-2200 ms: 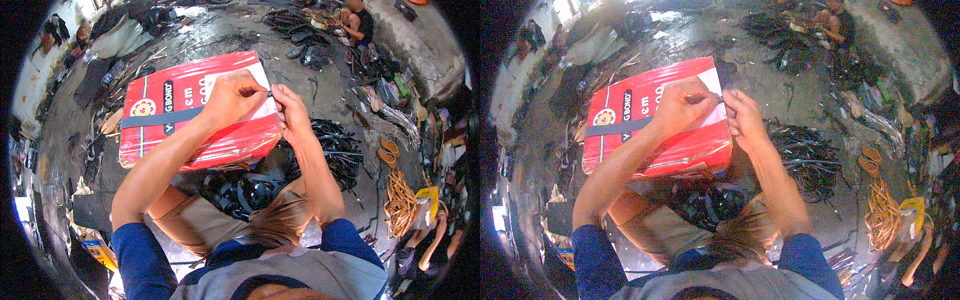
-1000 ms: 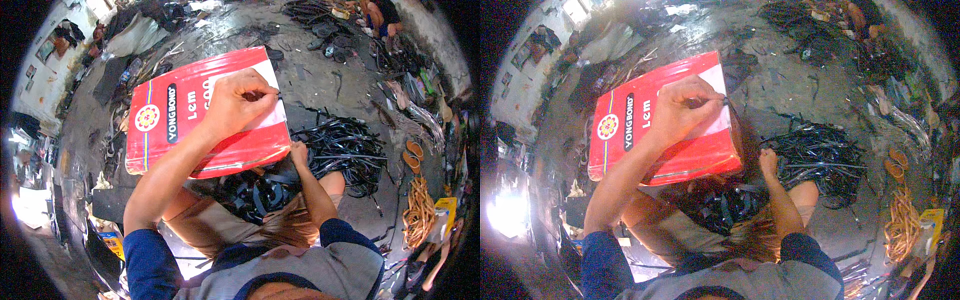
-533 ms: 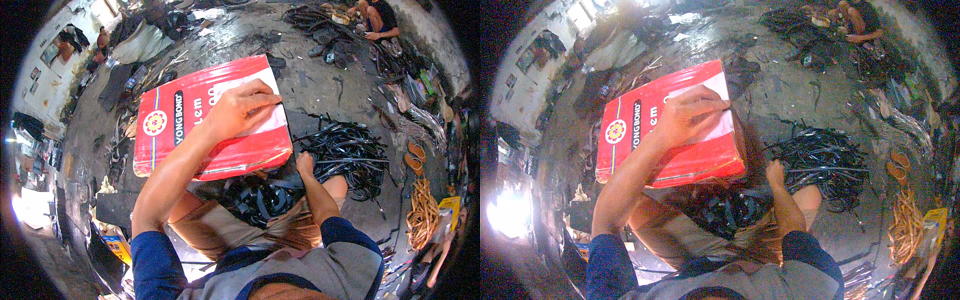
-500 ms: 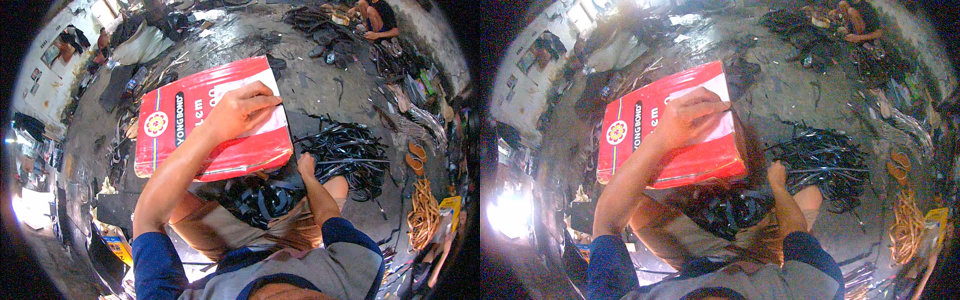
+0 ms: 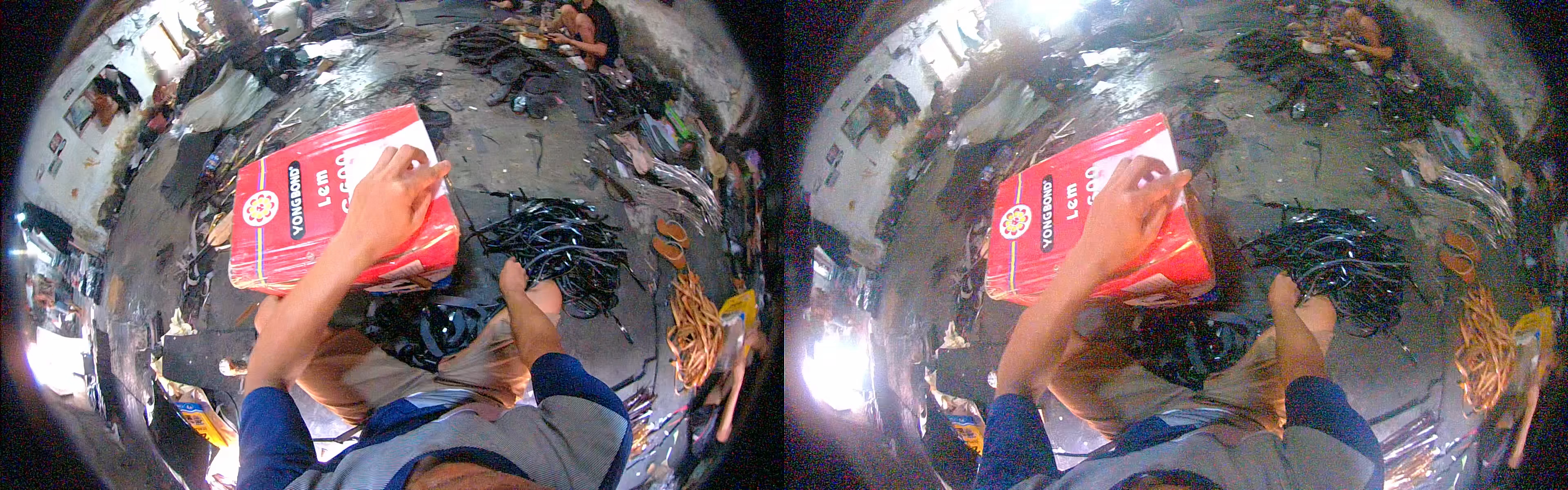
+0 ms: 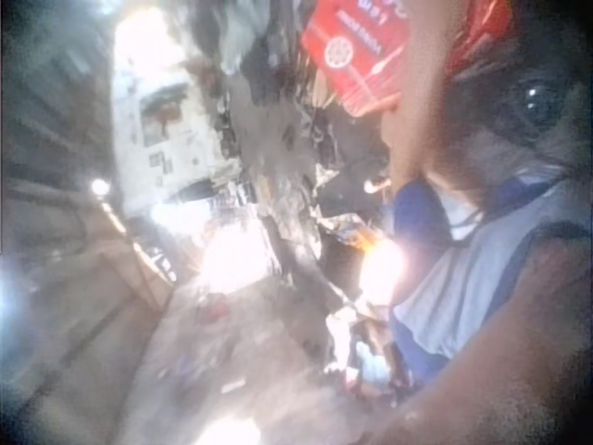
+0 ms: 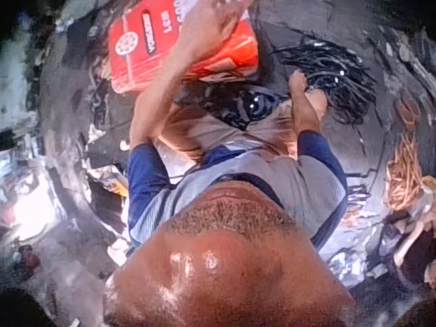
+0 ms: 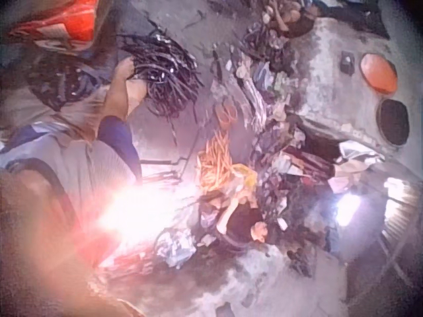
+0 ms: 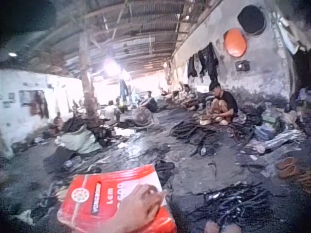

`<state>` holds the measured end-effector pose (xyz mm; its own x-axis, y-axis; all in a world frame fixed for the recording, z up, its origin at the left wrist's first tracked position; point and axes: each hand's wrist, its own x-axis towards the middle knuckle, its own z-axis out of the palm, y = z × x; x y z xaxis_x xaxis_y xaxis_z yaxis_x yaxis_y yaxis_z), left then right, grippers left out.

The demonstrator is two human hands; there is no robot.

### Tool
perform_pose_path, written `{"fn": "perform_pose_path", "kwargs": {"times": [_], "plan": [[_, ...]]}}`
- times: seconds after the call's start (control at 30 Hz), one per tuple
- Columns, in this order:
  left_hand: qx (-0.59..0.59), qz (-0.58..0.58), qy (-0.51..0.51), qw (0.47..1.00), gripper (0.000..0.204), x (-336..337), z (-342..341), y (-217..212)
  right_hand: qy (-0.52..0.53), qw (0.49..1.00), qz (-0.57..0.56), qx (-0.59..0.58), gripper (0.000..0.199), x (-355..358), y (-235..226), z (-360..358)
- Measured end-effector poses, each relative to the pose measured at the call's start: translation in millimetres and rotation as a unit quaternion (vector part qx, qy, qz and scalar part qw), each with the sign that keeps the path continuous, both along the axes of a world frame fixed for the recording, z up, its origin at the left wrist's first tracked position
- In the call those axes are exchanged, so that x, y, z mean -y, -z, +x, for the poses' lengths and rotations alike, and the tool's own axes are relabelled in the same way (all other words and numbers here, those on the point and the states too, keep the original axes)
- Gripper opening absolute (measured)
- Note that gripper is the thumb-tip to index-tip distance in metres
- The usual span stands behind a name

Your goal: The person sits on the floor and repeatedly ties black straps around a red rectangular package. They pull the straps tight, knot them, and trim the excess with a knife.

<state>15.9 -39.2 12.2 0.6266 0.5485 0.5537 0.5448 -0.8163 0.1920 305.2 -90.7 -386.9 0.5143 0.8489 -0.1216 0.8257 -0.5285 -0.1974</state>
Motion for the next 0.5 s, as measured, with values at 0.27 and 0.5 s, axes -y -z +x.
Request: {"fn": "perform_pose_path", "kwargs": {"times": [0.27, 0.5], "plan": [[0.209, 0.087, 0.15, 0.962, 0.041, 114, 30, 92, 0.239, 0.686, 0.291, -0.622, 0.017, -2, -69, 38], [-0.174, -0.477, -0.11, 0.854, 0.08, 137, 60, 329, 0.212, 0.561, 0.763, -0.241, 0.01, 60, -249, 175]]}}
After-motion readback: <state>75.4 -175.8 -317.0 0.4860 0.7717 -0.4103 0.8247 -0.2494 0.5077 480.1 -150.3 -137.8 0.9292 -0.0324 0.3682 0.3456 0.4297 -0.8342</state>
